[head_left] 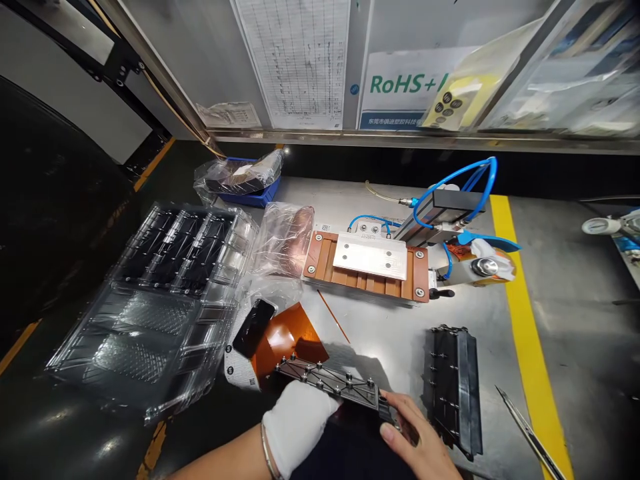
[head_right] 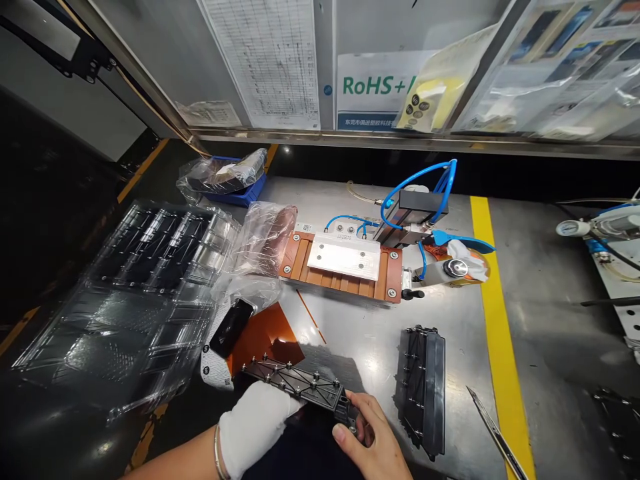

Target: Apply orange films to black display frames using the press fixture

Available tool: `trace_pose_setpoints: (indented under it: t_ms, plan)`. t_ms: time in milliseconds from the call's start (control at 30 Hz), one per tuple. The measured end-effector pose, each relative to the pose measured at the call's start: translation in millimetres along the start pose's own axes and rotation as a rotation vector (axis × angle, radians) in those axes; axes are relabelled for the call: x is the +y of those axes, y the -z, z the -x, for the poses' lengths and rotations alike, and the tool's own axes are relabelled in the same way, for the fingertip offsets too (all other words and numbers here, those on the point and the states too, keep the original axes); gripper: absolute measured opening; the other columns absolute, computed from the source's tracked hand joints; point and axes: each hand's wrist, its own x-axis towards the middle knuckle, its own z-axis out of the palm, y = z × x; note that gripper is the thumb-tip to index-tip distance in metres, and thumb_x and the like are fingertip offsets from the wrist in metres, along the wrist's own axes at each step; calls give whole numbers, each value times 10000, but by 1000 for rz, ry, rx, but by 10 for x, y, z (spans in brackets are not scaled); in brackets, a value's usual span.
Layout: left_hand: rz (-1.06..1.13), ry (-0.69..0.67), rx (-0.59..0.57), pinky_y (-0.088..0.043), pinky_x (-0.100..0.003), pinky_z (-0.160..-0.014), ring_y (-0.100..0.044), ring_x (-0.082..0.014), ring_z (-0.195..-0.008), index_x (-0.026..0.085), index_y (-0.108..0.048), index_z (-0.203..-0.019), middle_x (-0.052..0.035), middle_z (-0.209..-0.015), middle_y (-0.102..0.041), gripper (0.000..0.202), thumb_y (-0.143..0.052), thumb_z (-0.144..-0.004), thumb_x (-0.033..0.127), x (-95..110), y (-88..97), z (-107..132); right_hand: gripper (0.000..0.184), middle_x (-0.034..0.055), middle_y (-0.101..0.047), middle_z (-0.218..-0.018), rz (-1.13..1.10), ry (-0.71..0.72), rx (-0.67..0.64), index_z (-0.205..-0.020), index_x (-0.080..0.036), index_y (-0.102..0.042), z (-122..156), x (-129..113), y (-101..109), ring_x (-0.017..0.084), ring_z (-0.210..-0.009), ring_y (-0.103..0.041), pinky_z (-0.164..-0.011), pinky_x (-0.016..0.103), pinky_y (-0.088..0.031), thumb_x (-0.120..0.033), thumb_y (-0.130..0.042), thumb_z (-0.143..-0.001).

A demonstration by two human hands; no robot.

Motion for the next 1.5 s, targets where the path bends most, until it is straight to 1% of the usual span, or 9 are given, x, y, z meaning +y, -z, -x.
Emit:
trace_pose_setpoints:
  t_ms: [200,467,600,700,800,1033,1233,1367,1500]
  plan:
    - [60,-124,125,-483,-321,-985,-617,-202,-1136,278,-660,-1154,-16,-1217,-682,285,-482,-938,229,-9,-187,-27,571,105,-588,-1223,-20,-14,10,-1222,-244,-638,4,-30,98,280,-1077,-598,-799,314,-537,-606,-592,-782]
    - [208,-345,147,-389,-237,-1079,-516,-118,-1261,268,-642,-1164,30,-1302,-631,293,-409,-988,269,101,-88,-95,561,120,-622,-1205,-85,54,-43,-1210,-252,-658,-12,40,231,283,-1042,-627,-915,366,-526,-591,-621,-764]
    - [139,-389,120,-453,-205,-979,-627,-113,-1089,266,-661,-1088,38,-1130,-710,275,-404,-989,260,43,-72,-20,579,130,-627,-1212,-71,32,-18,-1196,-232,-669,-7,36,241,277,-1014,-634,-948,381,-509,-606,-615,-758]
    - [-69,-267,84,-529,-240,-775,-692,-160,-860,286,-654,-1085,38,-994,-737,212,-513,-929,256,-25,-36,39,586,122,-631,-1225,-66,-1,0,-1186,-229,-675,20,-14,226,290,-1126,-594,-1001,382,-473,-631,-583,-769]
    - [-87,-78,102,-526,-268,-805,-680,-191,-928,289,-647,-1125,5,-1077,-725,260,-540,-898,222,-40,-19,0,599,112,-622,-1241,-77,-13,75,-1167,-228,-681,64,-67,148,296,-1170,-570,-999,374,-473,-653,-574,-759]
    - [231,-128,98,-492,-287,-914,-637,-179,-1000,305,-654,-1150,11,-1063,-723,321,-456,-920,202,135,-135,-271,592,100,-644,-1181,-67,5,188,-1152,-222,-679,94,-111,-82,284,-1117,-597,-860,321,-533,-642,-605,-741]
    - [214,-278,55,-436,-293,-1000,-584,-189,-1145,300,-629,-1194,-3,-1210,-670,306,-433,-962,267,240,-26,-113,608,98,-652,-1113,-67,40,94,-1129,-232,-695,62,-105,20,269,-961,-633,-759,323,-546,-653,-652,-693]
    - [130,-400,22,-489,-247,-858,-670,-165,-909,241,-692,-1047,-15,-939,-731,329,-369,-984,256,181,5,3,599,105,-646,-1163,-134,2,105,-1128,-233,-702,50,-104,65,294,-1097,-603,-878,348,-527,-654,-648,-705]
    - [80,-201,52,-506,-273,-846,-669,-194,-956,265,-678,-1070,-3,-1039,-730,211,-538,-912,252,100,7,-38,551,107,-636,-1207,-142,-12,46,-1159,-236,-685,48,-65,61,292,-1162,-580,-934,346,-511,-610,-626,-759]
